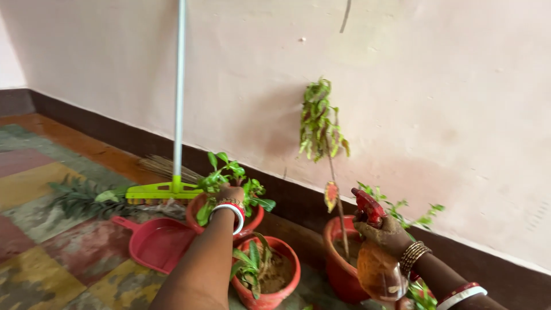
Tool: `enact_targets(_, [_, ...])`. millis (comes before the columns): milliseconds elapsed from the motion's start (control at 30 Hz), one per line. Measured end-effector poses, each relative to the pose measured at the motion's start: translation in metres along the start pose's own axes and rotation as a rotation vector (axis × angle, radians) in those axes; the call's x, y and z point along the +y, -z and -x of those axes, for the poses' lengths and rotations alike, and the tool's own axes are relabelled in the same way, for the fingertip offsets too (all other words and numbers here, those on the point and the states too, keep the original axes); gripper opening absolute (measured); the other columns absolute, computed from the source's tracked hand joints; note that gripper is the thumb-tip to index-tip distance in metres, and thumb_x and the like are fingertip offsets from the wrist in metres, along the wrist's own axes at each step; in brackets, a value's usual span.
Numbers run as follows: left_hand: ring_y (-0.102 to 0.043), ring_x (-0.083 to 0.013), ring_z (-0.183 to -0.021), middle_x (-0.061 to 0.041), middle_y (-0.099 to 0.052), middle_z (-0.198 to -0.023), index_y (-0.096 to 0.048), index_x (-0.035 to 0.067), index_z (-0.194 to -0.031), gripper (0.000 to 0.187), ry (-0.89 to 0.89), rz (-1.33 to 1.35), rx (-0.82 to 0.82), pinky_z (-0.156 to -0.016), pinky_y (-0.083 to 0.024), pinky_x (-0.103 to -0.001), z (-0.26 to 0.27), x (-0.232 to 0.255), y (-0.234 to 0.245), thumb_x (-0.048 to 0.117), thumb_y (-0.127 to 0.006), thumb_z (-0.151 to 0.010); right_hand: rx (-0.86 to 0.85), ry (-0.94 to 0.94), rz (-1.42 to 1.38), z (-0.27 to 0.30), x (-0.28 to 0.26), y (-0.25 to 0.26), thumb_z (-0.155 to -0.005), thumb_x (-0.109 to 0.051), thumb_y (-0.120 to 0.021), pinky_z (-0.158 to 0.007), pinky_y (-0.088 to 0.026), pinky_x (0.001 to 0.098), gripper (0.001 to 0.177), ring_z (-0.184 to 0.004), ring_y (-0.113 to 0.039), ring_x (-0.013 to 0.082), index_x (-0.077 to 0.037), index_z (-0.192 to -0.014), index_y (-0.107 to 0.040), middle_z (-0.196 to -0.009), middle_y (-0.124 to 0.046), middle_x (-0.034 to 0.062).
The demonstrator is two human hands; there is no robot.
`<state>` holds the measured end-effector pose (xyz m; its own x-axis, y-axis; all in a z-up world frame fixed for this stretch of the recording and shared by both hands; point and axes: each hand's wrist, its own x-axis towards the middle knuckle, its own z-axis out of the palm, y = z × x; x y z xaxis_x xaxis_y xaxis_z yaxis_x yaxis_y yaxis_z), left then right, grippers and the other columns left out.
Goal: The person touches the leaves of a potted plant by hand and then sprays water onto several potted plants using a spray bottle.
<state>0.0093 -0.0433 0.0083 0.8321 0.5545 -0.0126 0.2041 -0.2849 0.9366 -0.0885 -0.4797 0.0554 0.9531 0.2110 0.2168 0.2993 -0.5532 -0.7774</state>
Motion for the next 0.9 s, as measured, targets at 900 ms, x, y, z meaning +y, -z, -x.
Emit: enact_targets(900, [-0.071, -0.0272, -0.098, -0.015, -0.076, -0.107, -0.074, 0.018, -0.118, 0.035, -0.391, -0.222, -0.91, -0.088, -0.054, -0.04, 0.268, -0.032, -0.228, 0.027, -0.058, -0.088, 0.304, -0.099, 0.269, 0.099, 0.036, 0.141, -0.088, -0.038, -0.076, -0.08, -0.057, 0.037, 0.04, -0.087, -0.07, 0.0179, -0.005, -0.109, -0.075, -0.092, -0.077, 0.009])
